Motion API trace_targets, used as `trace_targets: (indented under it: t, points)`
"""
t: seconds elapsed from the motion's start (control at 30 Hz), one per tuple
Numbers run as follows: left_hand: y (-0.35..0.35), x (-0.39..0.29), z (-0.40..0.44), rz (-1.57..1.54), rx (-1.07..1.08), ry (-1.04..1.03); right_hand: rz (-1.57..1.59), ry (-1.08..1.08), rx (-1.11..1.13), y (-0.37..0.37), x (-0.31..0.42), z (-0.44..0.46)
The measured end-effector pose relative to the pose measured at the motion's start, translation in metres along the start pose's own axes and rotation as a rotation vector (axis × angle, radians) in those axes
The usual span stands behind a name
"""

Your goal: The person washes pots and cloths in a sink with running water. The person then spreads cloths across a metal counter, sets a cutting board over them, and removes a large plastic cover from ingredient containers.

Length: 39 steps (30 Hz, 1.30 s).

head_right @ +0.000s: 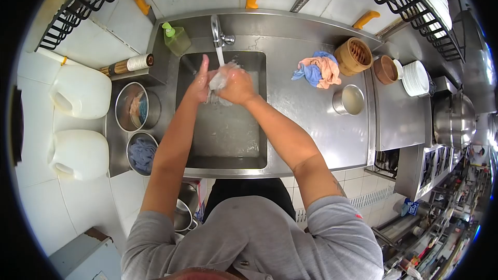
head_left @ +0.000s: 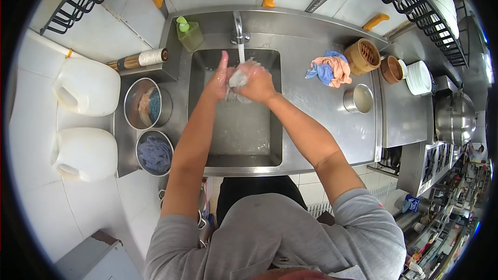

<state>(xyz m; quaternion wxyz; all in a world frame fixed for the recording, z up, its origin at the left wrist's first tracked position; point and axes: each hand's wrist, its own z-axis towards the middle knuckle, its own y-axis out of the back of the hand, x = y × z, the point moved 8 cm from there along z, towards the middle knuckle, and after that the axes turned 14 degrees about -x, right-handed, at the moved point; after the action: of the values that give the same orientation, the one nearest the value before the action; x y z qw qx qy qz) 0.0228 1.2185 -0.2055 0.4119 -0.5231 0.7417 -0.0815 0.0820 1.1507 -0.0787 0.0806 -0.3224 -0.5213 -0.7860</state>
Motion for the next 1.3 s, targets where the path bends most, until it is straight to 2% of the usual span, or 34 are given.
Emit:
trace_targets:
  t: [0.07, 0.1, 0.2, 0.23, 0.33, 0.37, 0.43, 0.47, 0.5, 0.6, 0.7, 0.73, 0.83, 0.9, 0.93, 1.0, 1.1, 1.2, 1.3]
  points:
    - [-0.002, 0.001, -0.009, -0.13, 0.153, -0.015, 0.288, -0.116, -0.107, -0.007, -0.027, 0.006]
    - [0.022, 0.011, 0.009, -0.14, 0.041, -0.045, 0.434, -0.177, -0.158, -0.015, -0.043, 0.009]
    - [0.024, 0.031, 0.003, -0.127, -0.1, -0.103, 0.67, -0.405, -0.25, -0.008, -0.045, 0.015]
    - [0.025, 0.042, 0.0, -0.12, -0.101, 0.008, 0.807, -0.473, -0.219, -0.022, -0.055, 0.015]
    - [-0.015, 0.019, -0.023, -0.323, 0.151, -0.063, 0.714, -0.372, -0.2, -0.017, -0.036, 0.01]
    - [-0.014, 0.014, -0.013, -0.349, 0.223, -0.08, 0.373, 0.001, -0.157, -0.004, -0.01, 0.007]
    - [-0.011, -0.002, 0.01, -0.396, 0.369, -0.12, 0.026, 0.273, -0.25, 0.012, 0.026, -0.016]
    - [-0.019, -0.001, 0.002, -0.357, 0.261, -0.139, -0.152, 0.411, -0.296, 0.015, 0.042, -0.026]
    - [-0.041, -0.004, -0.019, -0.317, 0.155, -0.157, -0.288, 0.372, -0.258, 0.001, 0.031, -0.03]
    - [-0.036, 0.002, -0.008, -0.128, -0.041, -0.191, 0.164, 0.164, -0.343, -0.009, 0.003, -0.008]
    - [-0.005, 0.009, 0.03, 0.023, -0.155, -0.22, 0.178, -0.124, -0.213, -0.014, -0.011, -0.003]
    - [0.006, 0.014, 0.039, 0.059, -0.181, -0.221, 0.201, -0.158, -0.203, -0.016, -0.015, -0.001]
    - [0.039, 0.031, 0.063, 0.075, -0.152, -0.193, 0.303, -0.259, -0.186, -0.015, -0.027, 0.004]
    - [0.034, 0.033, 0.06, -0.025, -0.05, -0.19, 0.422, -0.314, -0.203, -0.009, -0.023, 0.009]
    - [0.012, 0.026, 0.028, -0.073, -0.026, -0.195, 0.442, -0.338, -0.229, -0.008, -0.028, 0.013]
    - [-0.009, 0.016, 0.001, -0.371, 0.236, -0.223, 0.494, -0.372, -0.271, -0.011, -0.036, 0.022]
    - [-0.01, 0.035, -0.018, -0.314, 0.034, -0.072, 0.787, -0.404, -0.509, -0.027, -0.075, 0.036]
    - [-0.017, 0.05, -0.01, -0.381, 0.018, 0.02, 0.449, -0.55, -0.567, -0.021, -0.084, 0.03]
    - [-0.018, 0.023, -0.007, -0.425, -0.048, -0.141, 0.453, -0.108, -0.638, 0.003, -0.044, 0.008]
